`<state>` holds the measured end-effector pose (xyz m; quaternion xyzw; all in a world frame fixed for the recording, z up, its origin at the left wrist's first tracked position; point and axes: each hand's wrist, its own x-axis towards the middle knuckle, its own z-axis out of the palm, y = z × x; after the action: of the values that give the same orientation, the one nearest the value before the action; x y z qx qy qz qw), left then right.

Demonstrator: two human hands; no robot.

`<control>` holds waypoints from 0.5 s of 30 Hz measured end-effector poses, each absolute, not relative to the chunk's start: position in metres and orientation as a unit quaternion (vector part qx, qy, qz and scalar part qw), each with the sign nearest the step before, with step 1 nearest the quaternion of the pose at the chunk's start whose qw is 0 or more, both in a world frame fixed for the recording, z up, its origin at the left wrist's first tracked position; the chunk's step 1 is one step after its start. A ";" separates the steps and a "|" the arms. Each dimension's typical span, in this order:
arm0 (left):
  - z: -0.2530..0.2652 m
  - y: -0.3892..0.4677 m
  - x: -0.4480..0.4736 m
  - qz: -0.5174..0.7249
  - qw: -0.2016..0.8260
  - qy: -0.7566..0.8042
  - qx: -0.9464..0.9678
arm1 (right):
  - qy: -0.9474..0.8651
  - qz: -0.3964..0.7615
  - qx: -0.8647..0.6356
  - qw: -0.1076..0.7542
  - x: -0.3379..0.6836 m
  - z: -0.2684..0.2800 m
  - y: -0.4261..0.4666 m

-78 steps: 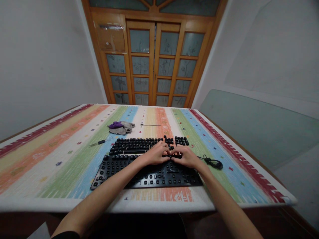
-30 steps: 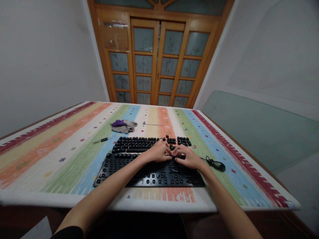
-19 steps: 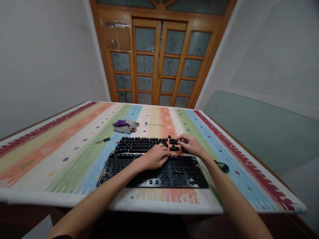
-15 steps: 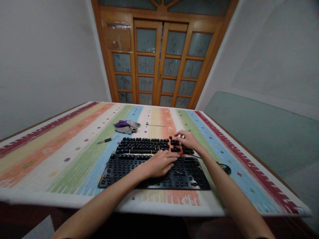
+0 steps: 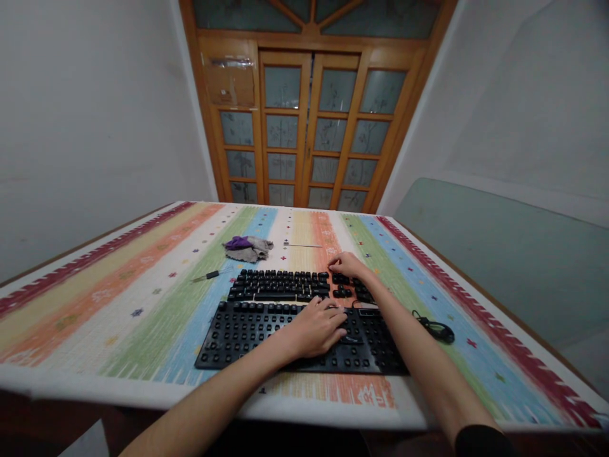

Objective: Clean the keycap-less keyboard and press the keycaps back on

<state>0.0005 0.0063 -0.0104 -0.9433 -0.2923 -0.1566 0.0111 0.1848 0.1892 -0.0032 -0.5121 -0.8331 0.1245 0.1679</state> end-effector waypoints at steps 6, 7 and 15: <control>-0.012 0.004 0.000 -0.168 -0.003 -0.300 -0.939 | -0.839 0.110 -0.486 0.219 0.193 0.003 0.184; -0.012 0.004 -0.001 -0.169 -0.004 -0.301 -0.938 | -0.840 0.110 -0.479 0.229 0.196 0.006 0.181; -0.013 0.003 0.000 -0.194 0.002 -0.306 -0.932 | -0.843 0.140 -0.437 0.282 0.229 0.015 0.122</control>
<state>0.0004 0.0027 -0.0135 -0.9319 -0.3062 -0.1945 0.0024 0.2287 0.1215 0.0151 -0.4372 -0.8426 0.1398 0.2817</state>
